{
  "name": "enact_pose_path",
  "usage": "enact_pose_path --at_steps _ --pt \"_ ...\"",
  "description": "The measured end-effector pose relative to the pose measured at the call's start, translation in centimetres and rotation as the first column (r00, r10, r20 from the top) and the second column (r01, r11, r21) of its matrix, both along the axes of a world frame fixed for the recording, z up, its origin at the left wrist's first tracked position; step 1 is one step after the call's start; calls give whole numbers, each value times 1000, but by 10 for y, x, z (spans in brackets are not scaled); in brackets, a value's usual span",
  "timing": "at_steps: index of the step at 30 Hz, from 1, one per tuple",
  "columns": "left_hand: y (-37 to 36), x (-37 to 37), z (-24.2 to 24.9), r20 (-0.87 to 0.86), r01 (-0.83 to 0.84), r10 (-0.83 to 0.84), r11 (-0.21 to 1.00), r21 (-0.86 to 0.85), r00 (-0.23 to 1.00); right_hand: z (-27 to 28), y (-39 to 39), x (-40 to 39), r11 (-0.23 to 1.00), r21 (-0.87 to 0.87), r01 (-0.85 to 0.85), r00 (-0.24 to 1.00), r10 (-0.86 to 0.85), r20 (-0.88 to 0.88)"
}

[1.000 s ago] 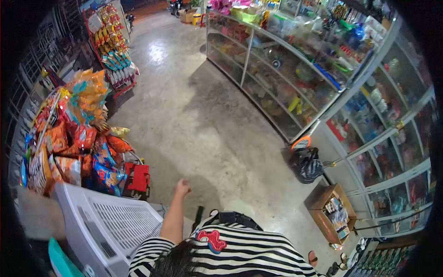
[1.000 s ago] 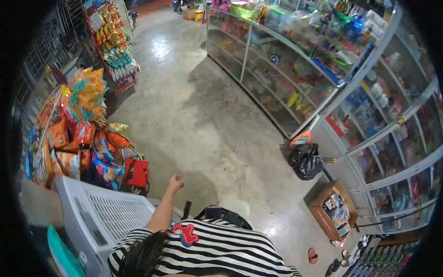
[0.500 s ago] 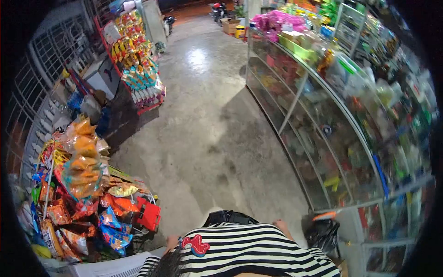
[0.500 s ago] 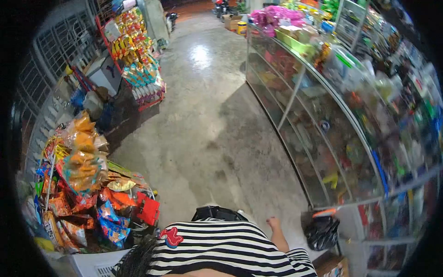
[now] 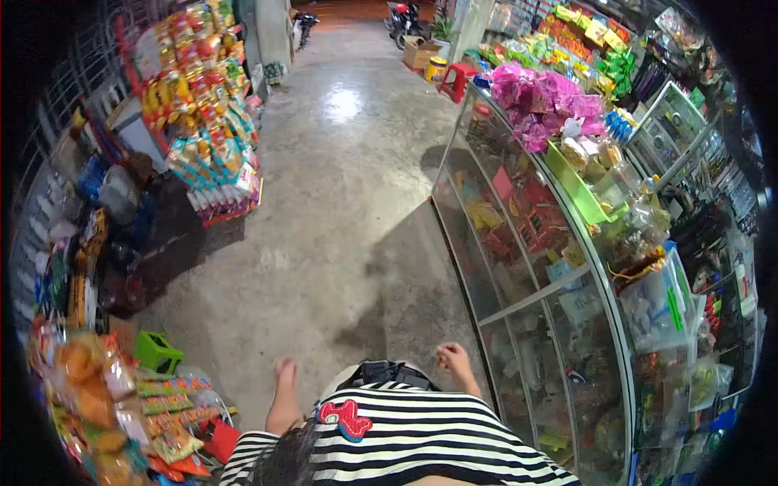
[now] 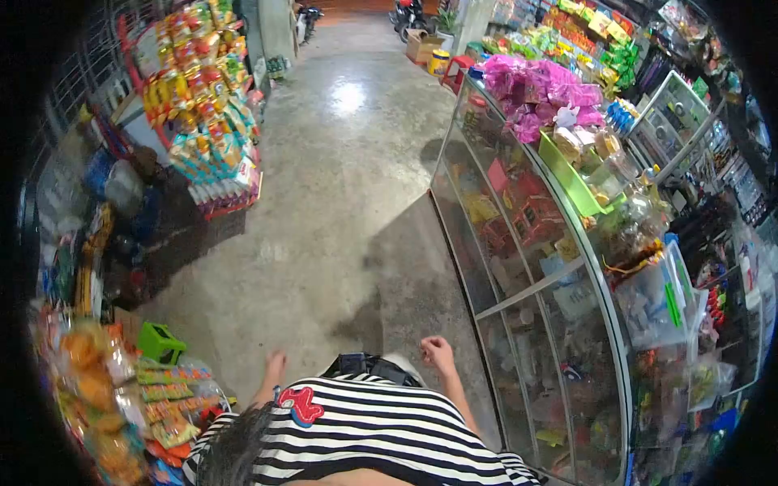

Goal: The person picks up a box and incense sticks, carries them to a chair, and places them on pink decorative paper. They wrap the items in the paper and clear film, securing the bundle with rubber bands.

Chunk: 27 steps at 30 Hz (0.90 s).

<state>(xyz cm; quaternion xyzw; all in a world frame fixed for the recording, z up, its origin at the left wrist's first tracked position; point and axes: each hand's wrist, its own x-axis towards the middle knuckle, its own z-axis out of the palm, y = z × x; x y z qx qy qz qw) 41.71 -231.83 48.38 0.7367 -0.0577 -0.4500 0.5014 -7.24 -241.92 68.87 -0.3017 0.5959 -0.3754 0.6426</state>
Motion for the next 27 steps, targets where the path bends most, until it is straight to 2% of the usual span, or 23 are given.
enact_pose_path --at_steps 1,2,3,4,5,7,8,9,11,13,14,15,17,18,19,21,25,27 --pt "-90 -16 50 13 31 -31 996 -78 999 29 -30 13 1000 -19 22 1000 -22 -14" --pt "-173 -32 119 173 280 -267 958 -54 948 43 -64 19 999 -29 13 1000 -14 -4" --pt "-244 -52 167 132 306 -283 929 -207 950 50 -99 22 999 -48 4 1000 -3 10" --pt "-309 -72 214 189 412 -373 878 -243 908 54 -132 27 997 -75 9 1000 -9 -3" --pt "-372 -81 214 258 523 -455 748 -409 852 52 -167 29 994 -110 -8 1000 10 13" --pt "-456 -131 292 356 645 -540 594 -482 763 75 -240 43 990 -139 4 1000 0 30" --pt "-482 -152 316 375 693 -588 546 -470 717 82 -276 49 990 -141 13 999 -7 40" --pt "-516 -170 332 399 737 -626 493 -463 670 89 -317 56 983 -183 -35 994 54 95" --pt "-574 -197 335 483 784 -668 255 -566 566 112 -399 72 969 -236 -76 980 116 163" --pt "-620 -214 354 530 827 -669 245 -505 522 133 -475 83 920 -375 -112 971 181 156" --pt "-637 -216 366 572 855 -656 242 -458 492 149 -507 93 920 -383 -90 970 168 175" --pt "-660 -213 375 552 850 -666 265 -455 502 166 -542 101 914 -397 -83 969 167 183" --pt "-710 -202 387 534 826 -656 269 -495 534 180 -610 112 891 -419 -173 968 234 97" --pt "-733 -194 395 489 797 -658 307 -520 573 180 -639 118 892 -404 -201 958 265 107" --pt "-759 -185 397 574 829 -611 290 -478 545 183 -668 125 897 -384 -218 948 288 135" --pt "-814 -173 399 574 821 -593 336 -461 565 183 -726 137 866 -414 -280 942 332 57" --pt "-952 -163 394 612 872 -646 190 -450 456 162 -844 144 865 -465 -191 975 221 12" --pt "-1029 -162 398 672 898 -653 28 -438 348 169 -899 144 878 -463 -119 993 109 -50"
